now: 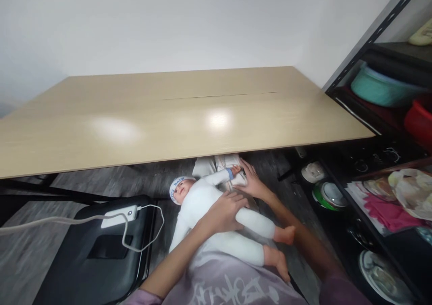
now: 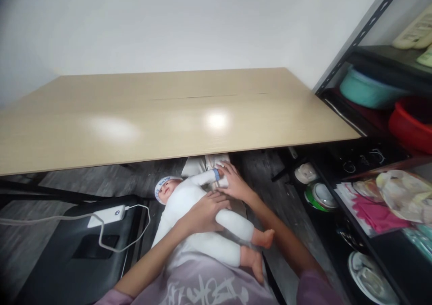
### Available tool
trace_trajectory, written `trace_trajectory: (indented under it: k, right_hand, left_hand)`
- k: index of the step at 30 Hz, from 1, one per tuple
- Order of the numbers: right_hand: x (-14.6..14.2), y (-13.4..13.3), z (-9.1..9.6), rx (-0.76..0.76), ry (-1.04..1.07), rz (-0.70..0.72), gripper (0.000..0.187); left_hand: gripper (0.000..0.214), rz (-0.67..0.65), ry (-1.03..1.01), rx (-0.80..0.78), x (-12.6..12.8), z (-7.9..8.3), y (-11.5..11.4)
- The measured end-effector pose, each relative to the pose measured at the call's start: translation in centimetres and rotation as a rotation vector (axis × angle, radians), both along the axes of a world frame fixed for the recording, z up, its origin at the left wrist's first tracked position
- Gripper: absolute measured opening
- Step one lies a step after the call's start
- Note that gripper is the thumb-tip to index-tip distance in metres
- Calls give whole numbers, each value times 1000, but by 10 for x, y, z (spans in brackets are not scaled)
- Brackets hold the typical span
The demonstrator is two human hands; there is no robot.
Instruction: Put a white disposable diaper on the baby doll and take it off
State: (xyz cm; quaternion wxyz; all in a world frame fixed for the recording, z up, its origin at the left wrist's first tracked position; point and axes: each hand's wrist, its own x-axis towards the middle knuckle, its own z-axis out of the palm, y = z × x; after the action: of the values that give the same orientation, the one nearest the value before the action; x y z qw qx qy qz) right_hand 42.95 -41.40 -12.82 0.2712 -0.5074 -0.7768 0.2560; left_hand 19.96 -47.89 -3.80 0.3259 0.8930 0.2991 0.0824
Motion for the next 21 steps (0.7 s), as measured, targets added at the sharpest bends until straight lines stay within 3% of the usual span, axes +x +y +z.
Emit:
trace_trajectory:
  k: [5,8,10,13,16,17,19,21]
  right_hand:
    - [-50,15,48,41,-163,337,69]
    - [-88,31,63,-8,-345,393,36]
    - [-105,34,72,-6,-377,417,24]
    - [-115,26,88,75,-343,467,24]
    - [-111,6,107,174,-246,478,28]
    - [-108,0,113,195,-204,470,29]
    - [-102,-13,125,219,-123,447,32]
    - [-95,-25,139,237,-45,424,35]
  left_hand:
    - [39,-79,-24,35,3,11,2]
    - [40,-59,-36,42,-5,22,-7]
    - [47,36,-107,31,-20,26,-24]
    - [41,342,-317,77,-61,13,-68]
    - [20,891,-530,297,-112,-24,-115]
    - [23,1039,-535,328,-127,-38,-127]
    - [46,1204,-490,253,-151,-63,-141]
    - [70,1225,-447,68,-163,-76,-142]
